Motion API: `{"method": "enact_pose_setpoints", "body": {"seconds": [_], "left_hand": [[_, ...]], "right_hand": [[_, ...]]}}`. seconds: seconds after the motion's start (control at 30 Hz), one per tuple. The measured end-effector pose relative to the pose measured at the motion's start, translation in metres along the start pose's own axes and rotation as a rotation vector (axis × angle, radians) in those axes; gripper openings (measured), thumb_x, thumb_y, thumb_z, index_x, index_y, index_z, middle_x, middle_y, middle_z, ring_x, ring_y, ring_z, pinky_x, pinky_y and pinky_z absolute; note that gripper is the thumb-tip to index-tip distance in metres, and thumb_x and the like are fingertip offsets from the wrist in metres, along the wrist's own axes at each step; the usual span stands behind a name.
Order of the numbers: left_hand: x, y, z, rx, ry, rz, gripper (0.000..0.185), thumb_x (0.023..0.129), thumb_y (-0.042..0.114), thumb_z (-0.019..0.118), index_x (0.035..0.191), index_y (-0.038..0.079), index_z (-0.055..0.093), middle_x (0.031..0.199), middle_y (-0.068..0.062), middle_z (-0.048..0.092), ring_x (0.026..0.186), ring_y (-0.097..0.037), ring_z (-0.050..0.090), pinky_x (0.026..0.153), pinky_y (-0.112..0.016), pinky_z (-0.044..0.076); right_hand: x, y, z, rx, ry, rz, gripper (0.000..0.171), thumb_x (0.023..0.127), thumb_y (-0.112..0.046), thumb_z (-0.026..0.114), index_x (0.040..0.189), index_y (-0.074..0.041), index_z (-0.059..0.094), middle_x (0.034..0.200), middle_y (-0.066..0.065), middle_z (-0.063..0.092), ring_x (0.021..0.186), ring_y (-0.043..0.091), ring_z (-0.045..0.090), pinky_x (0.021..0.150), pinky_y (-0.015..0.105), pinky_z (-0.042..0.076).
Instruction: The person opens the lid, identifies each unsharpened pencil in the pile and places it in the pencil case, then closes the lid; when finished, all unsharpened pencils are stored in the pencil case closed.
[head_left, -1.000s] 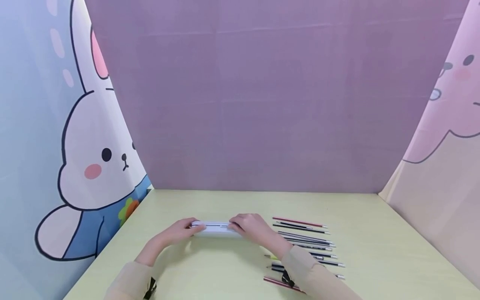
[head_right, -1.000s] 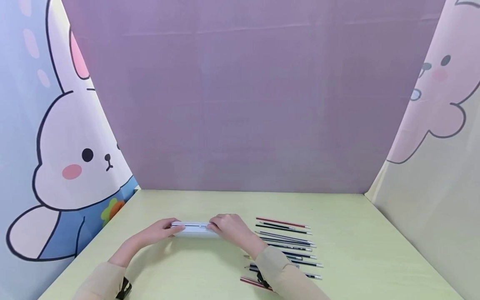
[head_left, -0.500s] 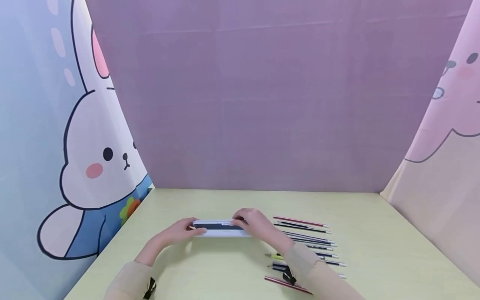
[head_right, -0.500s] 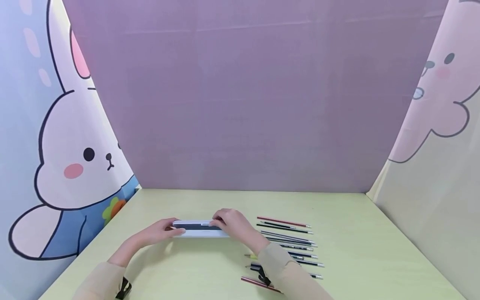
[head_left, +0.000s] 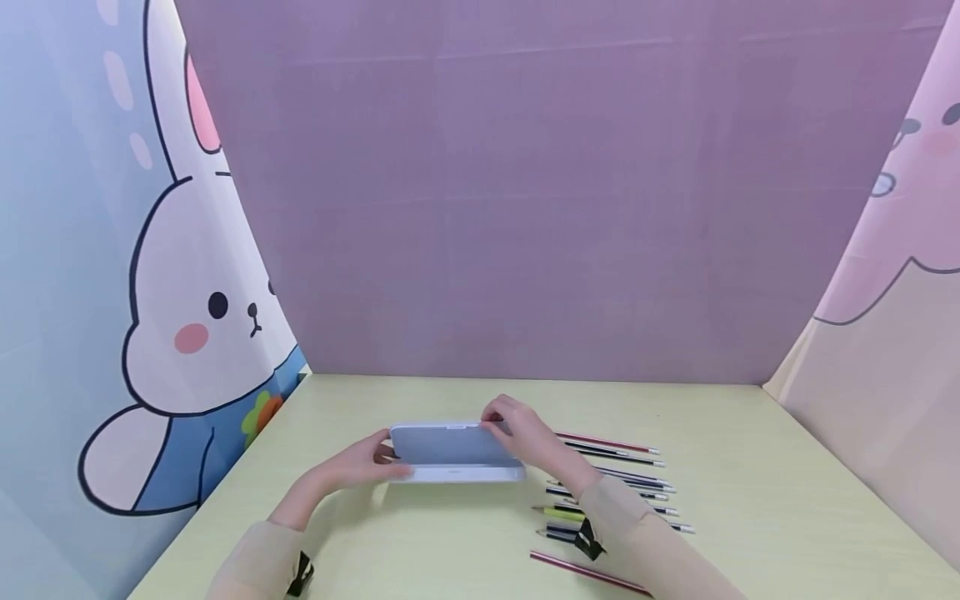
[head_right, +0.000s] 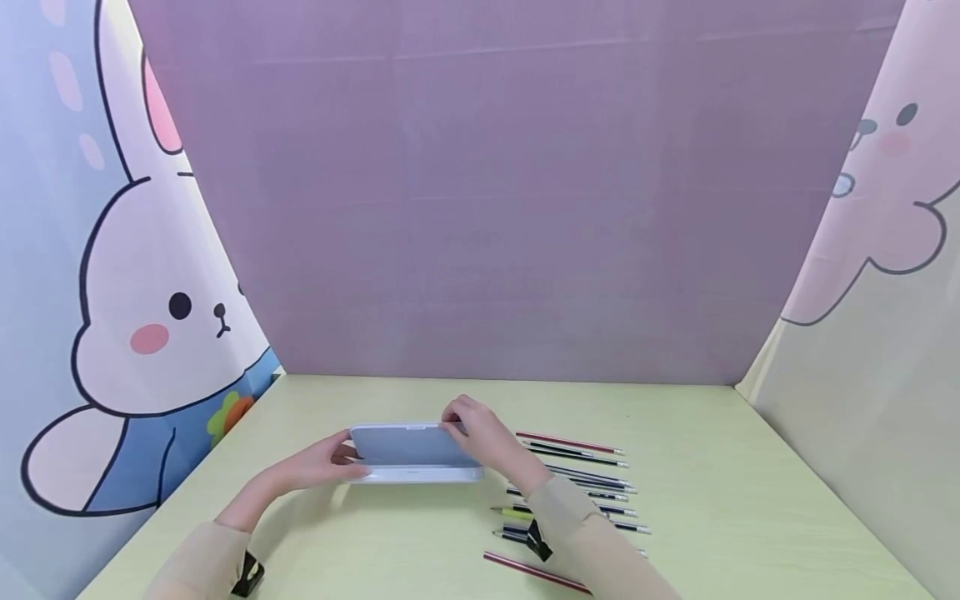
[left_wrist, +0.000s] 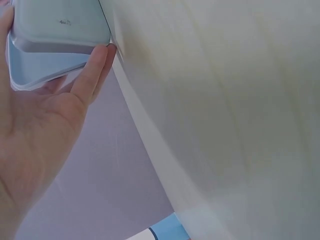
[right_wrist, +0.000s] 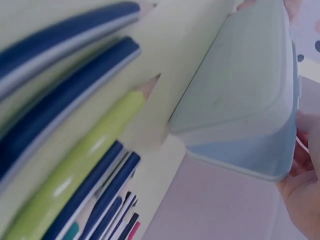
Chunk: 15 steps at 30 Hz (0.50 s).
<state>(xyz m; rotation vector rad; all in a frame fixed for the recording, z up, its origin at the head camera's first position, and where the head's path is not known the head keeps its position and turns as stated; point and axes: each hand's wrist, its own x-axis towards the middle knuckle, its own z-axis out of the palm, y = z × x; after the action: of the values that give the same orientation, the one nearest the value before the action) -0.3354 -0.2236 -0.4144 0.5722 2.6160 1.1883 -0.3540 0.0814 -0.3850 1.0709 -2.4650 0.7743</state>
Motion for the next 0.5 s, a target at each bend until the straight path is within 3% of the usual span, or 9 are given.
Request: {"method": "enact_pose_setpoints", "body": {"seconds": [0.3, 0.5], "left_hand": [[0.001, -0.002, -0.002, 0.009, -0.007, -0.05, 0.086, 0.08, 0.044, 0.071, 0.142, 0.001, 0.028, 0.122, -0.015, 0.056, 0.111, -0.028, 0.056, 0.093, -0.046, 0.048], [-0.001, -0.001, -0.001, -0.004, -0.029, -0.068, 0.095, 0.078, 0.042, 0.073, 0.145, 0.0, 0.02, 0.122, -0.016, 0.055, 0.11, -0.027, 0.055, 0.094, -0.046, 0.047]], "right_hand": [[-0.004, 0.008, -0.015, -0.026, 0.086, -0.027, 0.014, 0.087, -0.01, 0.066, 0.099, -0.008, 0.072, 0.092, 0.001, 0.058, 0.078, 0.011, 0.056, 0.063, 0.019, 0.049], [-0.009, 0.018, -0.016, 0.061, 0.146, -0.019, 0.011, 0.084, -0.001, 0.067, 0.092, -0.006, 0.071, 0.089, 0.001, 0.062, 0.083, 0.013, 0.061, 0.073, 0.018, 0.054]]}}
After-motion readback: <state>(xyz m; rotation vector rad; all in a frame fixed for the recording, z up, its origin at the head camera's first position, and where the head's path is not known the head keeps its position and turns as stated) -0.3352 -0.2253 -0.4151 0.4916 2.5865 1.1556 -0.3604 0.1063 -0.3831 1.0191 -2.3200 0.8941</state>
